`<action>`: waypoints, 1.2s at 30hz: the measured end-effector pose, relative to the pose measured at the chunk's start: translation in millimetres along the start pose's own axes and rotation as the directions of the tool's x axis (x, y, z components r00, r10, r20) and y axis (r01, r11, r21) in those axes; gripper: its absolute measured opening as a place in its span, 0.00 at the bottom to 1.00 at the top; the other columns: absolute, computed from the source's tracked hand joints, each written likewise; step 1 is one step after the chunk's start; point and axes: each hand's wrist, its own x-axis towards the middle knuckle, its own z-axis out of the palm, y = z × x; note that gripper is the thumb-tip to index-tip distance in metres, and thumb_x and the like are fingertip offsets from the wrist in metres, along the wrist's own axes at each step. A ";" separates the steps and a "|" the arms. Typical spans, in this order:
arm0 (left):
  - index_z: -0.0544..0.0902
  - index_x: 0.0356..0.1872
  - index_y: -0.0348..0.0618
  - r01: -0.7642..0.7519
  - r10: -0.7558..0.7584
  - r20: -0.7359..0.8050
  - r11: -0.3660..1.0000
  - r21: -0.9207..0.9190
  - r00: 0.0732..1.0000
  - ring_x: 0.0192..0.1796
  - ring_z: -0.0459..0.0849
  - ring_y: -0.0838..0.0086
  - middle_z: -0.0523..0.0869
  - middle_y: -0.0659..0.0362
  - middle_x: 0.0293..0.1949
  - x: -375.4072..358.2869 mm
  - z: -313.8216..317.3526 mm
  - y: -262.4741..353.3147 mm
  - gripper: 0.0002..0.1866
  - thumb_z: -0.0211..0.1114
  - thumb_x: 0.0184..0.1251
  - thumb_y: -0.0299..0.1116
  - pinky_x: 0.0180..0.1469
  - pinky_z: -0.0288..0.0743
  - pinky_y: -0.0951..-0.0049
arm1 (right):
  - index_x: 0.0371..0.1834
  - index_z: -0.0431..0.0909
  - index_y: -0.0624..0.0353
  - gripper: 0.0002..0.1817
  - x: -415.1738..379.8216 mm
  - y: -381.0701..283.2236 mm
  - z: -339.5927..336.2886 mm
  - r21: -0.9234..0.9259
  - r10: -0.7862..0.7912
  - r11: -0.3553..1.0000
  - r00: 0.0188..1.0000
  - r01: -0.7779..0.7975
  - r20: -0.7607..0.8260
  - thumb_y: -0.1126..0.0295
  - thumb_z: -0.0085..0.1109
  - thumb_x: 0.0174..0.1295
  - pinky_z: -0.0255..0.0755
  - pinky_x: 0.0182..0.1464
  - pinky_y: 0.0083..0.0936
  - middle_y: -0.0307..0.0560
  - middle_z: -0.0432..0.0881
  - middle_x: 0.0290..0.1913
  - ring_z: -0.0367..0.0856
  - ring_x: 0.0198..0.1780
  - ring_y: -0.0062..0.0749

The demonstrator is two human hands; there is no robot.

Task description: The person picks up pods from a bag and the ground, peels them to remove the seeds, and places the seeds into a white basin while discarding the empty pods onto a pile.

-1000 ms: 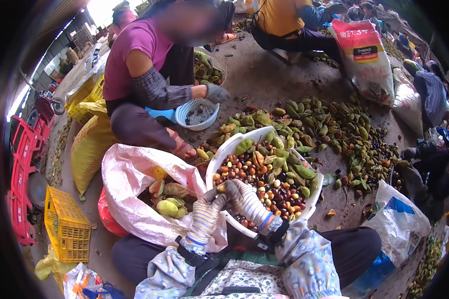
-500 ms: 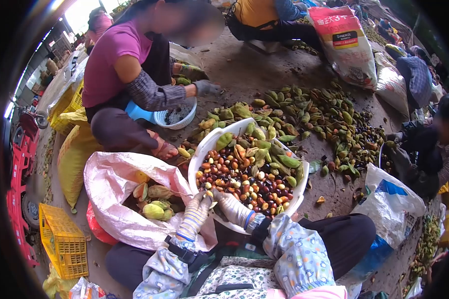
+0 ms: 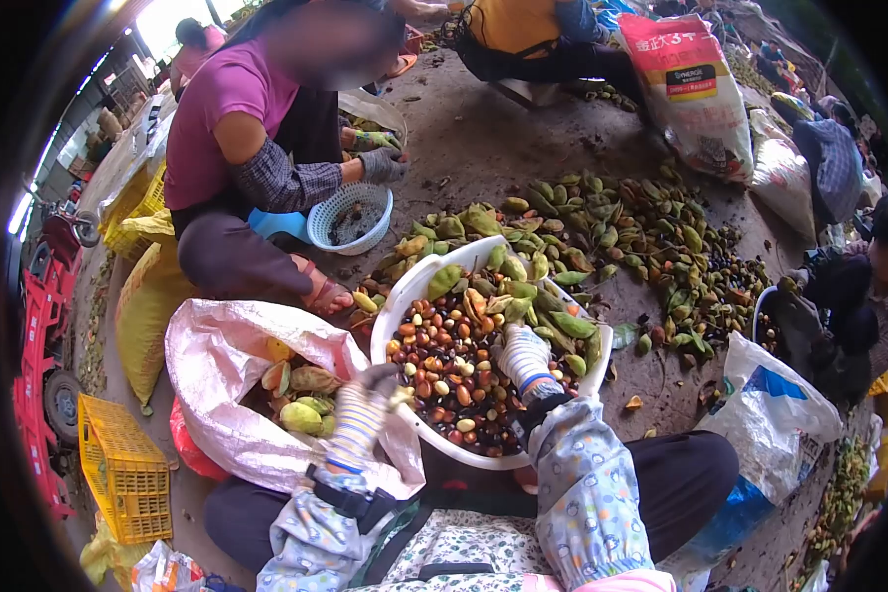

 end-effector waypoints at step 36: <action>0.53 0.71 0.39 -0.107 0.164 0.326 0.977 -0.186 0.931 0.55 0.71 0.78 0.69 0.56 0.59 -25.3 6.2 37.5 0.30 0.51 0.69 0.31 0.59 0.64 0.78 | 0.48 0.74 0.60 0.15 -86.0 -99.0 -40.4 0.932 -0.485 -0.077 0.830 -0.354 0.275 0.63 0.58 0.63 0.78 0.37 0.20 0.36 0.79 0.35 0.79 0.34 0.19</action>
